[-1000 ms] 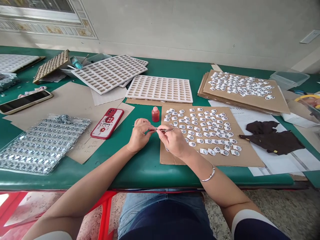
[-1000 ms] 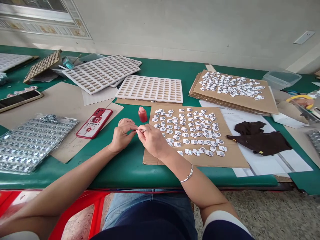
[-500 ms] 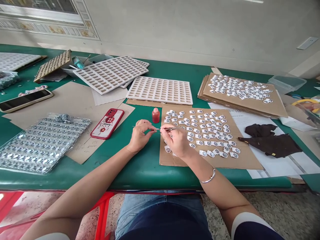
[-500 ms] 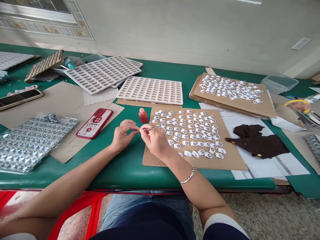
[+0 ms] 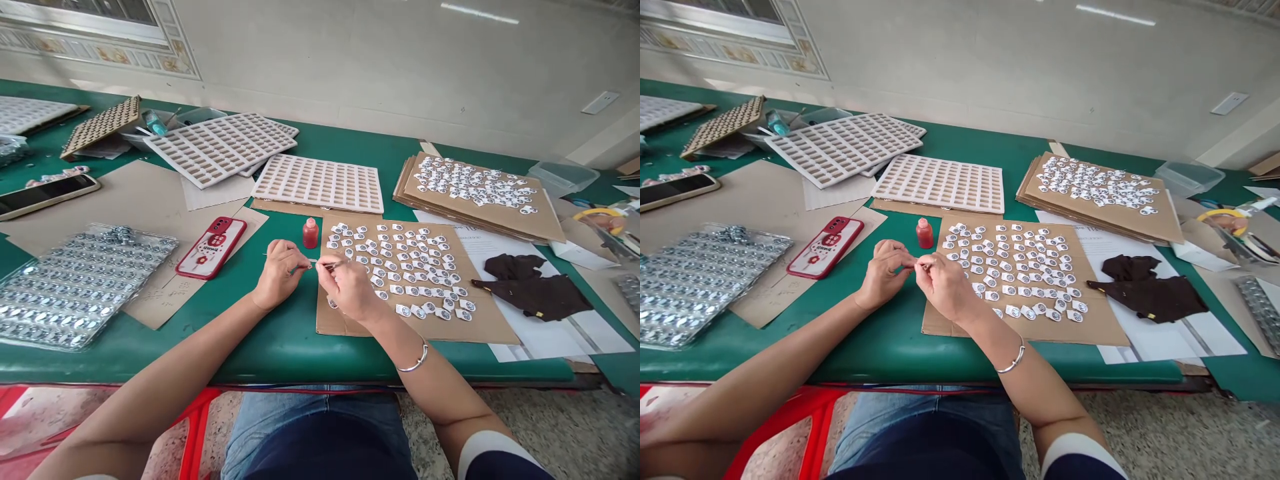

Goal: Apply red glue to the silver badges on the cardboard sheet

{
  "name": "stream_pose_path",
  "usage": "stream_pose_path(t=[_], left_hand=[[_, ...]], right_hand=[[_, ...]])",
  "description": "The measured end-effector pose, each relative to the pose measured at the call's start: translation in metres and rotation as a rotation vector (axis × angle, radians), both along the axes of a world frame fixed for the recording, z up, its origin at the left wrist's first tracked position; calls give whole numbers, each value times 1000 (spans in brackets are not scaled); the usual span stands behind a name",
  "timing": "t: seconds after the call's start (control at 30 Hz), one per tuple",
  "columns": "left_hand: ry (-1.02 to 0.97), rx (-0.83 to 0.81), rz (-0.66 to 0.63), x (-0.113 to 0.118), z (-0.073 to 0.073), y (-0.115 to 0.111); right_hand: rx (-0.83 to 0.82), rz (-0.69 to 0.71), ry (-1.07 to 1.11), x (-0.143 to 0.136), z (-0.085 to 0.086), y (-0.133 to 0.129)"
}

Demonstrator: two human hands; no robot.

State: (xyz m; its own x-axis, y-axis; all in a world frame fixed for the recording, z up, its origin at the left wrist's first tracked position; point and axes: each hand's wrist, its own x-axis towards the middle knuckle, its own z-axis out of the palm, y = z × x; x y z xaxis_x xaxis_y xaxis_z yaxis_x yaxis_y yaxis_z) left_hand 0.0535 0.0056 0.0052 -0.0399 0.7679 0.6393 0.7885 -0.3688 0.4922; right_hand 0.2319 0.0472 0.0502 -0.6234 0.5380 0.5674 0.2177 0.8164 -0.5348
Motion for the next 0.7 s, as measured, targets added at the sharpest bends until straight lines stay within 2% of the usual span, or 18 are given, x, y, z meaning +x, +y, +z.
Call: stream_pose_path(t=[0.17,0.47,0.7], left_hand=[[-70,0,57,-2,-1,1],[-127,-15,31,3,-1,2],[-78,-10,24,5,-3,0]], right_hand=[[-100,9,102,7,3,0],[-66,8,98,3,-3,2],[-95,59,42,-2,-11,3]])
